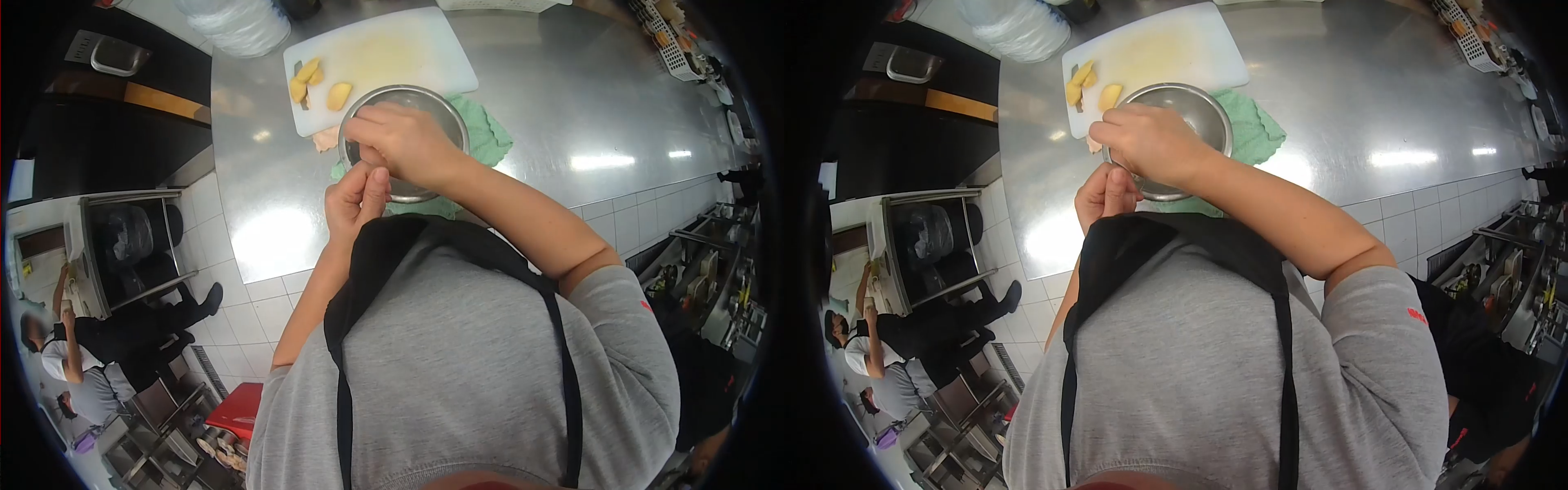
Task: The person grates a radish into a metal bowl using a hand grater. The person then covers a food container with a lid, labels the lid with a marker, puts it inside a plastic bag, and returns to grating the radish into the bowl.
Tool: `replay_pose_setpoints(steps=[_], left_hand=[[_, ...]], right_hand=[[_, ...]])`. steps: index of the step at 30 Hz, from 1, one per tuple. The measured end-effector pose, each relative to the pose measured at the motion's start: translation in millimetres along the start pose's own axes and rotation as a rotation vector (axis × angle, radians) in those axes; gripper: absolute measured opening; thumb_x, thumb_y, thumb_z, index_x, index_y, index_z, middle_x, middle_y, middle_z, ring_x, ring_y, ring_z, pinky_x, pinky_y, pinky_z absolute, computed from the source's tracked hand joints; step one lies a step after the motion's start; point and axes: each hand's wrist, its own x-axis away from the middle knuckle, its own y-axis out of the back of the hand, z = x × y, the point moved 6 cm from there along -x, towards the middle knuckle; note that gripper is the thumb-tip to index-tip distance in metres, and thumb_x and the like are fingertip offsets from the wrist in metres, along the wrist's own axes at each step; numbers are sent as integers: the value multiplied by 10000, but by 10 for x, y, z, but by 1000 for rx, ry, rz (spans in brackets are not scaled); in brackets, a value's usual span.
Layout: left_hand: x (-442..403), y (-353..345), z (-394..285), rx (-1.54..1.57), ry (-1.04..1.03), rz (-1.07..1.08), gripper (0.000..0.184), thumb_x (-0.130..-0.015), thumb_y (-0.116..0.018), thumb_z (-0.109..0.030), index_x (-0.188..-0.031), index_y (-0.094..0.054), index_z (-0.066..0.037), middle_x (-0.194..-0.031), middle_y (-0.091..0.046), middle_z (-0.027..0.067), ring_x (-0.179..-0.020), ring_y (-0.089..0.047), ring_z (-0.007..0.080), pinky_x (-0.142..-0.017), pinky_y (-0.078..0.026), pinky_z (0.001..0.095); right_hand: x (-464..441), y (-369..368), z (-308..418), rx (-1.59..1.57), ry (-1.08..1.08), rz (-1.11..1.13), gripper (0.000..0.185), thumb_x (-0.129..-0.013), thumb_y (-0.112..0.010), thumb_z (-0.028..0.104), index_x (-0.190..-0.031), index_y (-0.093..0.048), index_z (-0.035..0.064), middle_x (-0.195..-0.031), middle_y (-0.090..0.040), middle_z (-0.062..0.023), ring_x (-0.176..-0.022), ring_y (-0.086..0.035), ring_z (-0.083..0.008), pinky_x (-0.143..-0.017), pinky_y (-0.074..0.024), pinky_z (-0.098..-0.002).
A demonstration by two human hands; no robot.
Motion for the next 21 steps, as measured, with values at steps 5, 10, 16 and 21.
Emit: replay_pose_setpoints(steps=[5, 10, 16, 21], left_hand=[[58, 8, -6, -30, 37, -24, 327, -903, -505, -236, -644, -507, -36, -547, -473, -21, -502, -397, 37, -462, -307, 199], [33, 29, 38, -78, 14, -62, 307, -897, -518, -218, -647, -509, -39, -556, -482, -22, -508, -400, 42, -469, -316, 202], [-171, 114, 8, -169, -8, -30, 279, -888, -512, -183, -649, -510, -38, -557, -480, -20, -508, -405, 43, -461, -316, 207], [-220, 211, 74, -146, 17, -74, 280, -887, -498, -229, -683, -529, -41, -587, -512, -6, -522, -450, 61, -474, -351, 204]], right_hand=[[18, -238, -406, 162, -1, -9, 174, -640, -617, 78, -793, -536, 95, -756, -547, -49, -726, -561, -249, -615, -470, -360], [47, -195, -156, 135, 28, -74, 194, -624, -623, 104, -799, -540, 109, -770, -561, -39, -751, -573, -238, -625, -477, -349], [-3, -213, 31, -34, 142, -95, 144, -642, -581, 132, -769, -524, 94, -749, -530, -46, -743, -560, -235, -598, -470, -356], [104, -397, -868, 65, -309, 38, 225, -676, -616, 200, -864, -584, 81, -861, -604, -114, -855, -573, -295, -747, -450, -425]])
